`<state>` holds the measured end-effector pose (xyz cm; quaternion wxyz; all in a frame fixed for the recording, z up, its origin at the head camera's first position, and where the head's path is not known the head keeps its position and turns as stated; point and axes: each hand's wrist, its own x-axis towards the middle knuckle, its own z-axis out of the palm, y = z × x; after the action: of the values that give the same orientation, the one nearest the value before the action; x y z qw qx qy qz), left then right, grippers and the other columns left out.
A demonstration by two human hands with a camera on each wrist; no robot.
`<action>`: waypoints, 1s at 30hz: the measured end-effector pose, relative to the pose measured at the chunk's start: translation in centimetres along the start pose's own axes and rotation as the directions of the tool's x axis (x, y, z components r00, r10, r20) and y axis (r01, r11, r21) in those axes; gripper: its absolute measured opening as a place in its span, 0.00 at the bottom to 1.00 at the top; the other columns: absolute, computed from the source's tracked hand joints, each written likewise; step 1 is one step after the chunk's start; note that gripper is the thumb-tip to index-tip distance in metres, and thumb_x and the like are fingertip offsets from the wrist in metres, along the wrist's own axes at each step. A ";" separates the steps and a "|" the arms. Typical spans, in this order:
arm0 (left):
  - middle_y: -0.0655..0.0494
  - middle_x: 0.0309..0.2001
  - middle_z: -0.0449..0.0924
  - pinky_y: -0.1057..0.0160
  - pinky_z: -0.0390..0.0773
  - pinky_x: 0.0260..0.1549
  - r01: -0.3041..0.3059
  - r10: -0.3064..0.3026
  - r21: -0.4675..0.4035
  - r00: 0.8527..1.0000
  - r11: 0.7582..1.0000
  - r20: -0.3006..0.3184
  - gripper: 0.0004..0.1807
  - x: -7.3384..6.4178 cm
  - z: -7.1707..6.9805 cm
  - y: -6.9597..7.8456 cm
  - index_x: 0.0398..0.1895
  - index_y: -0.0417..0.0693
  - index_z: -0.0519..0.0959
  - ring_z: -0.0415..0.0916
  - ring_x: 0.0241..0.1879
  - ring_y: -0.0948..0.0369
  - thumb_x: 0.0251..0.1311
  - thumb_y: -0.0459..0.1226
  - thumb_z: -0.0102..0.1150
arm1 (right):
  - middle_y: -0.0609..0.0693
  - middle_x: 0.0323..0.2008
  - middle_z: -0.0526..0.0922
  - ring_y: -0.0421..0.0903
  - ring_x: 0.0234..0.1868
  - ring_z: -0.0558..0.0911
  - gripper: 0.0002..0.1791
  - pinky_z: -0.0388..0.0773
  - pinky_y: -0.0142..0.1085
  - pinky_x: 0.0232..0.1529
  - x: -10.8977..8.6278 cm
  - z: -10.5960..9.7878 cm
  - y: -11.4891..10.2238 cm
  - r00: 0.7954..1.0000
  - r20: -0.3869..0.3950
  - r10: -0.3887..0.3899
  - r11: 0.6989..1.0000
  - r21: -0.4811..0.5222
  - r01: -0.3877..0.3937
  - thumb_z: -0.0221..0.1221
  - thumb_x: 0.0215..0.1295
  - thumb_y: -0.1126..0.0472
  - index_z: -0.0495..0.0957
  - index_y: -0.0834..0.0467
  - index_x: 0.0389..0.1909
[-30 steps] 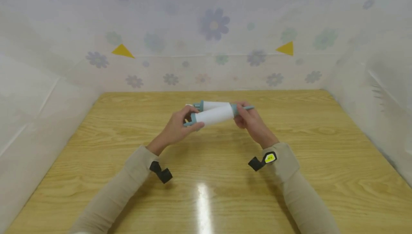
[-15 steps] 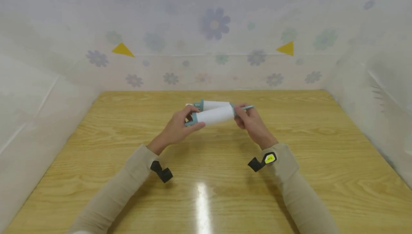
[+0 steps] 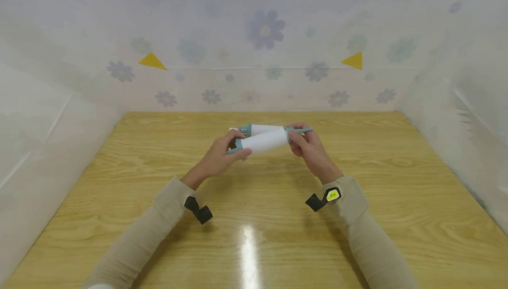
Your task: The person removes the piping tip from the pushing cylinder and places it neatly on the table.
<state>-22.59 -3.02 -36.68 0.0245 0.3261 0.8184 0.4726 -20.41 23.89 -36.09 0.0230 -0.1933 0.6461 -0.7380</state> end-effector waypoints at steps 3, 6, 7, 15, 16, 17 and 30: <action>0.47 0.38 0.80 0.65 0.77 0.30 0.003 -0.002 -0.042 1.000 0.999 0.014 0.19 0.1 0.0 -0.1 0.55 0.41 0.69 0.79 0.35 0.50 0.67 0.42 0.56 | 0.46 0.31 0.66 0.44 0.25 0.56 0.08 0.50 0.39 0.32 0.0 -0.1 0.0 1.000 0.013 0.001 1.000 0.005 -0.001 0.45 0.76 0.58 0.71 0.50 0.50; 0.46 0.37 0.80 0.65 0.75 0.29 0.003 -0.001 -0.074 1.000 0.997 0.025 0.18 0.2 0.0 -0.3 0.54 0.41 0.69 0.79 0.35 0.45 0.68 0.41 0.55 | 0.46 0.32 0.65 0.44 0.26 0.54 0.09 0.49 0.39 0.32 0.0 -0.2 0.0 1.000 0.024 0.002 1.000 0.020 -0.003 0.44 0.76 0.59 0.71 0.49 0.50; 0.46 0.37 0.80 0.65 0.75 0.28 0.001 0.002 -0.083 1.000 0.997 0.028 0.17 0.2 0.0 -0.3 0.54 0.41 0.69 0.79 0.35 0.43 0.68 0.41 0.55 | 0.46 0.32 0.64 0.44 0.26 0.54 0.09 0.49 0.38 0.32 -0.1 -0.2 0.0 1.000 0.025 0.002 1.000 0.024 -0.003 0.44 0.76 0.60 0.71 0.49 0.50; 0.46 0.39 0.80 0.66 0.76 0.28 -0.005 0.007 -0.065 1.000 0.998 0.024 0.17 0.3 0.0 0.0 0.53 0.41 0.70 0.78 0.33 0.50 0.67 0.41 0.56 | 0.45 0.33 0.67 0.43 0.27 0.56 0.12 0.49 0.38 0.32 -0.2 -0.2 0.0 0.999 0.035 -0.016 0.996 0.093 0.013 0.43 0.77 0.59 0.74 0.49 0.50; 0.46 0.39 0.80 0.65 0.76 0.29 -0.004 0.006 -0.050 1.000 0.999 0.020 0.18 0.3 0.1 0.1 0.54 0.41 0.70 0.77 0.33 0.53 0.66 0.41 0.56 | 0.45 0.32 0.67 0.43 0.26 0.57 0.13 0.49 0.38 0.32 -0.2 -0.2 0.0 0.999 0.039 -0.017 0.995 0.094 0.013 0.42 0.77 0.57 0.74 0.49 0.50; 0.47 0.39 0.80 0.65 0.76 0.29 -0.004 0.005 -0.034 1.000 0.999 0.015 0.19 0.3 0.1 0.3 0.54 0.41 0.70 0.77 0.32 0.55 0.66 0.41 0.57 | 0.45 0.32 0.68 0.43 0.26 0.56 0.13 0.49 0.38 0.31 -0.2 -0.2 0.0 0.999 0.043 -0.017 0.995 0.097 0.012 0.42 0.77 0.56 0.75 0.49 0.50; 0.50 0.44 0.79 0.66 0.76 0.30 -0.009 0.024 0.218 0.998 0.976 -0.063 0.25 0.1 0.6 1.5 0.55 0.45 0.72 0.76 0.33 0.60 0.60 0.49 0.63 | 0.45 0.21 0.61 0.41 0.18 0.52 0.18 0.48 0.42 0.28 -0.1 -0.5 0.3 0.995 -0.002 0.103 0.989 -0.111 -0.102 0.40 0.75 0.44 0.63 0.55 0.38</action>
<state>-21.70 -2.01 -35.81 -0.0418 0.3181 0.8628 0.3907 -20.60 24.35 -36.48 0.0514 -0.1624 0.6952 -0.6983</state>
